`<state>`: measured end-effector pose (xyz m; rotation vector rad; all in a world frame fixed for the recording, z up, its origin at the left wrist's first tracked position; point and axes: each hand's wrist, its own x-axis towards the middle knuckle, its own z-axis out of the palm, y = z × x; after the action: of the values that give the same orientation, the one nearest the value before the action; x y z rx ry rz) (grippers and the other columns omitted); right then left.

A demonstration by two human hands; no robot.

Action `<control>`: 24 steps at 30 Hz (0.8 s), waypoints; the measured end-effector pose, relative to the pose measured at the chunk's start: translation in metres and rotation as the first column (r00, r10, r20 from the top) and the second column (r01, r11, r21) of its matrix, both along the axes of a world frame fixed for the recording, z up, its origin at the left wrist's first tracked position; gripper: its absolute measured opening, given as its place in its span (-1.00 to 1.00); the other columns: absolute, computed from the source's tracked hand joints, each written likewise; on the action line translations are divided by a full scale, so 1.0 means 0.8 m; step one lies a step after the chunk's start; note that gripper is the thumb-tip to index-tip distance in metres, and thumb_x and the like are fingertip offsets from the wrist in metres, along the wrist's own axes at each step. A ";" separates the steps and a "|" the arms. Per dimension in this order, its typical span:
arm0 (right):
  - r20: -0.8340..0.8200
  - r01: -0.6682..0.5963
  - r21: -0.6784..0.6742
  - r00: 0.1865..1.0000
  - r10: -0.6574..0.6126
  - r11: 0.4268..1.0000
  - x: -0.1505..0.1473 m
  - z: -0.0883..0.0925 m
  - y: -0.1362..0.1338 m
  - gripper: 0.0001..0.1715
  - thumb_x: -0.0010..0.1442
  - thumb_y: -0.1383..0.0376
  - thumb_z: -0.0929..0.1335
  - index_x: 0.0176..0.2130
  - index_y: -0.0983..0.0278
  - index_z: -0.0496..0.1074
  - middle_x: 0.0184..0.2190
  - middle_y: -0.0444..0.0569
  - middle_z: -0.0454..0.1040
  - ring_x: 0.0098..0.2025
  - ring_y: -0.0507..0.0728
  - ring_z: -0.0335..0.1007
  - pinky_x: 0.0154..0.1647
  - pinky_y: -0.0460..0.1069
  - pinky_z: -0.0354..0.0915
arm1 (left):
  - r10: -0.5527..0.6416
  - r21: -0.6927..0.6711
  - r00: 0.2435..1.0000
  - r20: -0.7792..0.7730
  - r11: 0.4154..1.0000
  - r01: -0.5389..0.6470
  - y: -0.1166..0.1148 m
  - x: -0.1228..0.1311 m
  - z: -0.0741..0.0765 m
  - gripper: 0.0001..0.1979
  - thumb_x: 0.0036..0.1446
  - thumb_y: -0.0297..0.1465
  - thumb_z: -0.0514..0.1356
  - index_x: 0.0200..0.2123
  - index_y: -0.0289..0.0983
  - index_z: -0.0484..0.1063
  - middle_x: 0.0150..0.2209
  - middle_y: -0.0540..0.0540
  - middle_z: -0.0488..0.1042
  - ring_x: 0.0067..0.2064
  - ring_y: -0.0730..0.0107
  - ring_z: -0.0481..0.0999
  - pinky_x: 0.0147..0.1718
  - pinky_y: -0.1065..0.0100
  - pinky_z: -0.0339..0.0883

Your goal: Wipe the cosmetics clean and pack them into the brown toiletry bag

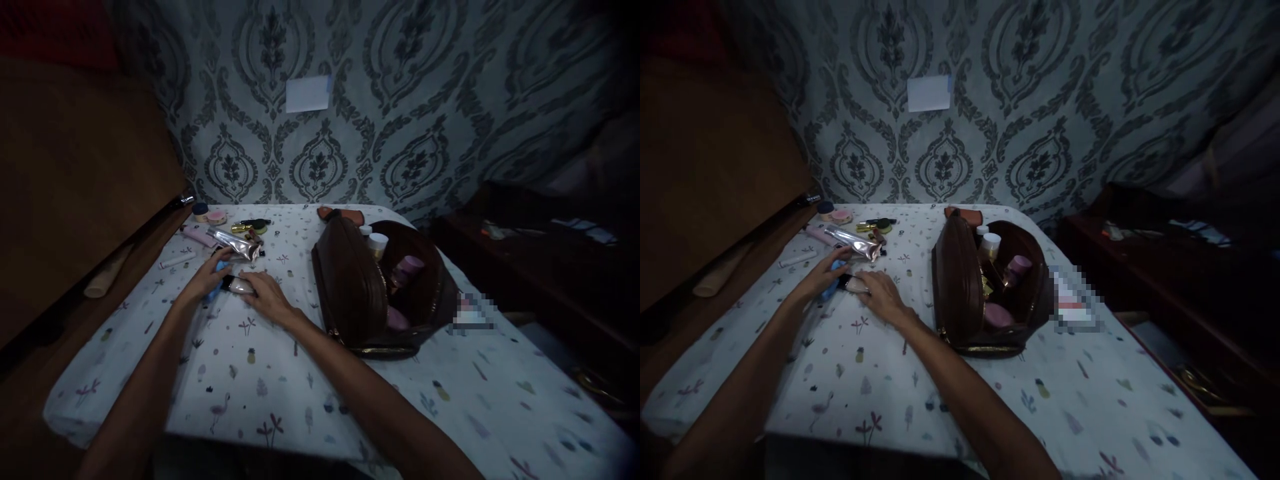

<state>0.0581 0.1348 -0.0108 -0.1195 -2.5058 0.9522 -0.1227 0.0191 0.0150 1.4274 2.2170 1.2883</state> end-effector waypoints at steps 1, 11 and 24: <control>-0.007 0.012 0.001 1.000 -0.012 1.000 0.005 0.001 -0.001 -0.42 0.16 0.39 0.42 0.17 0.27 0.37 0.05 0.14 0.49 0.08 0.27 0.37 0.17 0.19 0.25 | 0.012 0.005 0.999 -0.030 1.000 -0.012 0.001 0.001 -0.001 -0.32 0.07 -0.13 0.15 0.22 -0.34 0.32 0.19 -0.27 0.44 0.22 0.04 0.40 0.22 0.09 0.23; -0.020 0.149 -0.016 0.989 -0.149 0.989 0.072 -0.003 -0.010 -0.42 0.17 0.40 0.39 0.17 0.21 0.37 0.01 0.07 0.50 0.03 0.23 0.38 0.08 0.15 0.31 | 0.228 -0.021 0.938 -0.261 0.970 -0.242 -0.016 0.035 0.021 -0.68 0.20 -0.23 0.08 -0.08 -0.22 0.50 -0.19 -0.09 0.59 -0.16 0.16 0.54 -0.09 0.21 0.36; -0.020 0.202 -0.020 0.979 -0.203 0.979 0.114 -0.010 -0.020 -0.39 0.17 0.41 0.38 0.20 0.24 0.30 0.01 0.10 0.43 0.08 0.26 0.32 0.17 0.21 0.32 | 0.109 -0.059 0.868 -0.484 0.986 -0.156 0.012 0.096 0.031 -0.69 0.28 -0.37 0.05 0.05 -0.20 0.43 0.04 -0.16 0.50 0.09 0.11 0.46 0.02 0.15 0.38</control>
<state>0.1491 0.1185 -0.0190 -0.3610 -2.4097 0.8873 -0.0463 0.0285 0.0401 1.7326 2.6903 0.9121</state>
